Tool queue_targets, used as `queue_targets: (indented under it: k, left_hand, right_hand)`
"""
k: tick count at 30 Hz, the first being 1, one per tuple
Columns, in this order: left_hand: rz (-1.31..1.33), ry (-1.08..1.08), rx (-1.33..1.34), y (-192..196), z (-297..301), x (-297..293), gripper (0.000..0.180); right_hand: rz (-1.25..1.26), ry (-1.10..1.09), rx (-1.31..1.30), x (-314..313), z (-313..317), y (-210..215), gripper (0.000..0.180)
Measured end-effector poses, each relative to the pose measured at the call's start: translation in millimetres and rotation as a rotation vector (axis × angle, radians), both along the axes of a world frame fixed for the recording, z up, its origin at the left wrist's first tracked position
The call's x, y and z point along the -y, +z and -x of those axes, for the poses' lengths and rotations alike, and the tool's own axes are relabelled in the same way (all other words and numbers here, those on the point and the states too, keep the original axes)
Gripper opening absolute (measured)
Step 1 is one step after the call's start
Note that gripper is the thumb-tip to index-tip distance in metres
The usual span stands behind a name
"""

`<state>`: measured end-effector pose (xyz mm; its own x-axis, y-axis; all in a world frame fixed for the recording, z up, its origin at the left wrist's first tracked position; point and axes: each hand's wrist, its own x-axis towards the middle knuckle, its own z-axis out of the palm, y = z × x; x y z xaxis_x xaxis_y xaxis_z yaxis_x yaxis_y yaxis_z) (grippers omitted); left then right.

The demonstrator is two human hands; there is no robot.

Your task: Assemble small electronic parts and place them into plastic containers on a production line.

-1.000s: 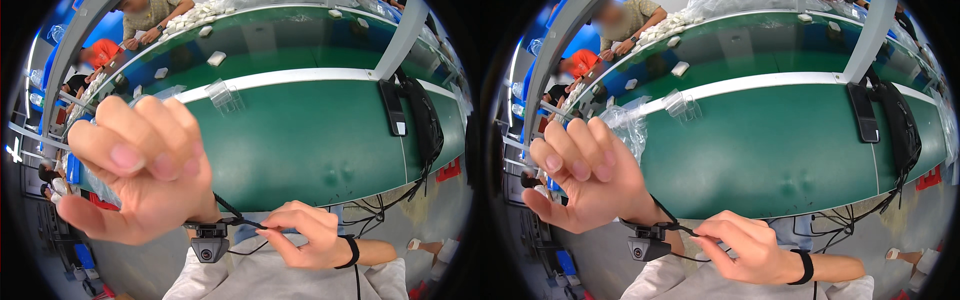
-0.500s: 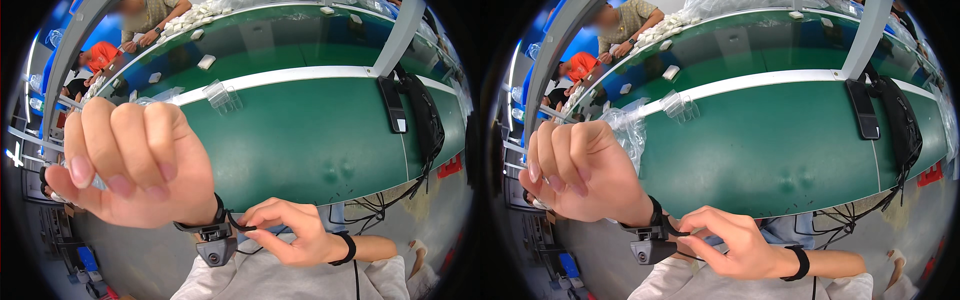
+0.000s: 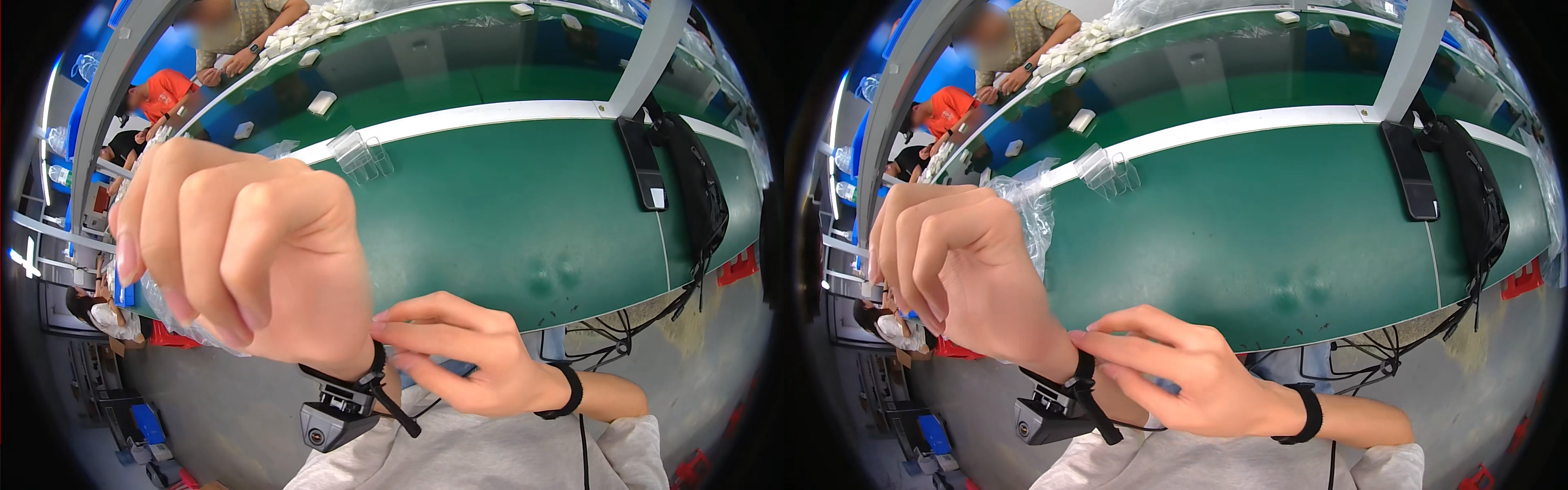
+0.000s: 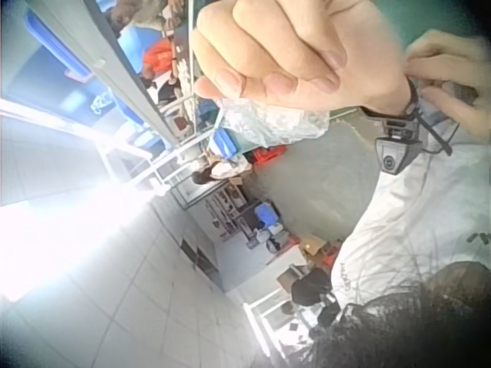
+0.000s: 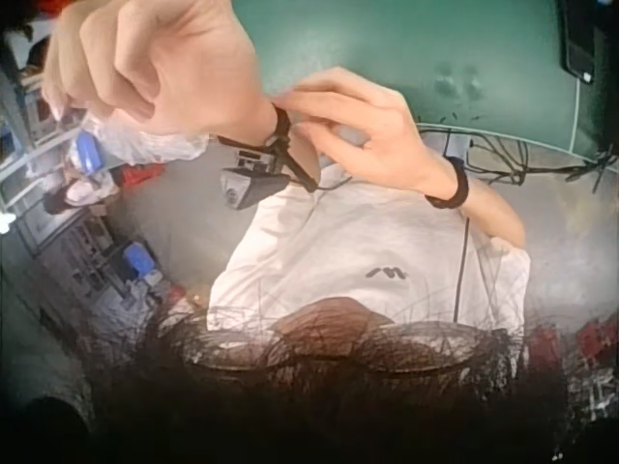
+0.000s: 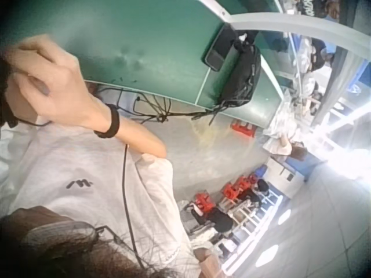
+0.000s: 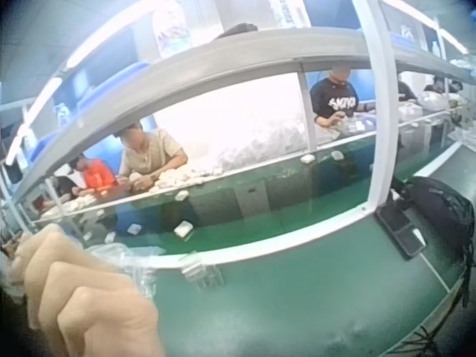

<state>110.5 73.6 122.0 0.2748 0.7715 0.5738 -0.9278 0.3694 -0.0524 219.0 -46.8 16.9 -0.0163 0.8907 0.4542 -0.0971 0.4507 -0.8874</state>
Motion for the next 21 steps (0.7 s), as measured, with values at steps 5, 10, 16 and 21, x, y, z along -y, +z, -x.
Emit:
queue_targets:
  k: [5,10,16,21]
  left_hand:
    - [0.047,0.018,-0.025,-6,-3,-4,0.042]
    - [0.059,-0.035,-0.087,-14,-2,-7,0.035]
    - [0.082,-0.053,-0.205,-20,-8,-3,0.033]
    - [0.12,-0.1,-0.201,-22,-10,0,0.039]
  right_hand:
    - [-0.306,-0.208,0.318,-5,-3,-8,0.039]
    - [-0.529,-0.319,0.531,-9,-10,-9,0.035]
    - [-0.513,-0.089,0.607,-12,-22,13,0.019]
    - [-0.254,0.201,0.339,-8,-20,9,0.022]
